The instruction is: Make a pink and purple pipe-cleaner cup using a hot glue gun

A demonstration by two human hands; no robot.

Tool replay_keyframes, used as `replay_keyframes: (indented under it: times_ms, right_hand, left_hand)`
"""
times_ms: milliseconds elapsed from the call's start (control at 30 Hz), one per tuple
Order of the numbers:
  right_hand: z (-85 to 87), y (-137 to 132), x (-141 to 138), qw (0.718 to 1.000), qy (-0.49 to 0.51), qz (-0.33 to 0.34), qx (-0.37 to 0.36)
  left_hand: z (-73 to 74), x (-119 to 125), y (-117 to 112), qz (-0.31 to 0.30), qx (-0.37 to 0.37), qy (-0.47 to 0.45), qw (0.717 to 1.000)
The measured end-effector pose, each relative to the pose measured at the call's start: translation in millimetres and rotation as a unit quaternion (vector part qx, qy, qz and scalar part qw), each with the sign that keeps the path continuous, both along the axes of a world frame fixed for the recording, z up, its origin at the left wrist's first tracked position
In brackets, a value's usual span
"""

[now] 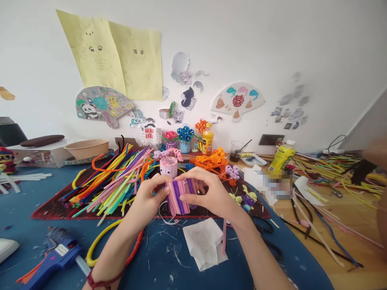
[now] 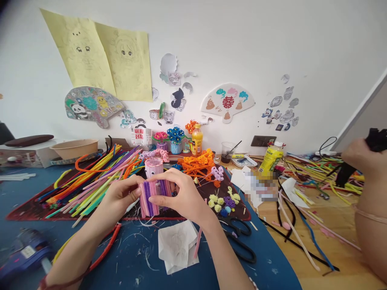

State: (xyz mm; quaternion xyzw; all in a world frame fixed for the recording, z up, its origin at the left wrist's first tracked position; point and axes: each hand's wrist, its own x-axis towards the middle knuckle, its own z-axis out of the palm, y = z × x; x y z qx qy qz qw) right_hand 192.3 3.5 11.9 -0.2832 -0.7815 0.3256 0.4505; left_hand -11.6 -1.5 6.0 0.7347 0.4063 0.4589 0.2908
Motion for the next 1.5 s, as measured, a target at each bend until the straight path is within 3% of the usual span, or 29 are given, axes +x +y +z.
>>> replay_keyframes:
  times_ms: [400, 633, 867, 1033, 1233, 1500]
  right_hand:
    - [-0.8, 1, 0, 0.998, -0.014, 0.006, -0.06]
    - [-2.2, 3, -1, 0.998, 0.003, 0.019, -0.068]
    - [-1.9, 3, 5, 0.992, -0.018, 0.077, -0.094]
    - [-5.0, 5, 6, 0.993, -0.033, 0.087, -0.071]
    - [-3.7, 6, 9, 0.987, -0.057, 0.1, -0.11]
    - [-14.4, 8, -9, 0.992, -0.009, 0.038, -0.124]
  left_hand:
    - [0.2, 1, 1, 0.021, 0.026, 0.043, 0.998]
    - [0.0, 3, 1, 0.014, 0.01, 0.013, 1.0]
    - [1.6, 4, 2, 0.019, 0.004, 0.009, 1.0]
    - [0.4, 4, 1, 0.036, -0.003, 0.008, 0.999]
    - [0.4, 4, 0, 0.051, 0.0, 0.037, 0.998]
    - [0.3, 9, -3, 0.107, 0.018, 0.105, 0.989]
